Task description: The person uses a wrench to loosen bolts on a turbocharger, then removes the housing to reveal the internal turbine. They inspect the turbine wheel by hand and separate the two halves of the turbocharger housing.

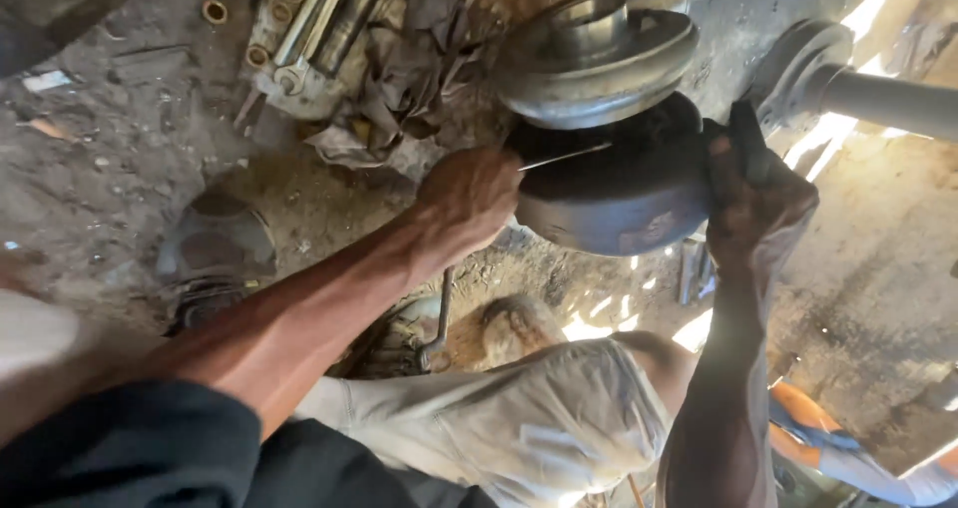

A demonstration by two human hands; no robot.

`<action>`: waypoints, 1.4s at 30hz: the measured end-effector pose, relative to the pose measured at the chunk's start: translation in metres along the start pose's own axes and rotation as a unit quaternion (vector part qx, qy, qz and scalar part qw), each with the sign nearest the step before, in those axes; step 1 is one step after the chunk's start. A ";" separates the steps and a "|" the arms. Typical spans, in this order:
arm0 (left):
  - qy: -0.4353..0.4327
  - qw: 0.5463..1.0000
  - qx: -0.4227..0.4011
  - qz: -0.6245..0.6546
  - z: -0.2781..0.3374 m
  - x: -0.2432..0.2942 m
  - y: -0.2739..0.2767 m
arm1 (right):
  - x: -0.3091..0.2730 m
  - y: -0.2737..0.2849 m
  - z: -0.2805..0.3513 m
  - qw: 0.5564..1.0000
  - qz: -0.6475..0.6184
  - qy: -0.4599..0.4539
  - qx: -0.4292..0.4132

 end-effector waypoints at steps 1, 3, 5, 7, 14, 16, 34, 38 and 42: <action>-0.001 1.000 -0.006 0.007 0.004 -0.004 0.002 | 0.002 0.000 0.002 1.000 0.007 -0.002 -0.005; 0.075 0.996 -0.017 0.037 0.010 -0.021 0.007 | 0.004 -0.001 0.003 1.000 0.015 -0.007 0.008; 0.044 0.999 -0.017 -0.016 0.024 -0.028 0.000 | 0.011 0.000 0.011 0.999 -0.022 -0.036 0.017; 0.014 0.997 -0.016 -0.073 0.027 -0.033 -0.007 | 0.030 -0.009 0.015 0.996 -0.063 -0.065 0.027; 0.041 0.999 0.022 -0.012 0.022 -0.027 -0.032 | 0.124 -0.019 0.034 0.960 -0.051 0.251 0.113; 0.034 0.999 0.033 -0.014 0.025 -0.025 -0.038 | 0.130 -0.020 0.049 0.880 0.034 0.449 0.154; 0.048 0.998 0.030 0.002 0.010 0.030 -0.049 | 0.147 -0.026 0.051 0.986 -0.138 0.012 0.094; 0.069 0.994 -0.058 -0.069 0.021 0.047 -0.043 | 0.138 -0.028 0.053 0.979 -0.183 -0.006 0.095; 0.094 0.965 -0.189 -0.155 0.026 0.083 -0.027 | 0.129 -0.020 0.052 0.981 -0.176 -0.045 0.071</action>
Point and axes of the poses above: each hand's wrist, its own z-axis away from the middle knuckle, its own y-axis out of the back of the hand, x = y × z, the point moved 4 cm from there along -z, towards the middle knuckle, and after that the axes turned 8 degrees about x, right-handed, at the moved point
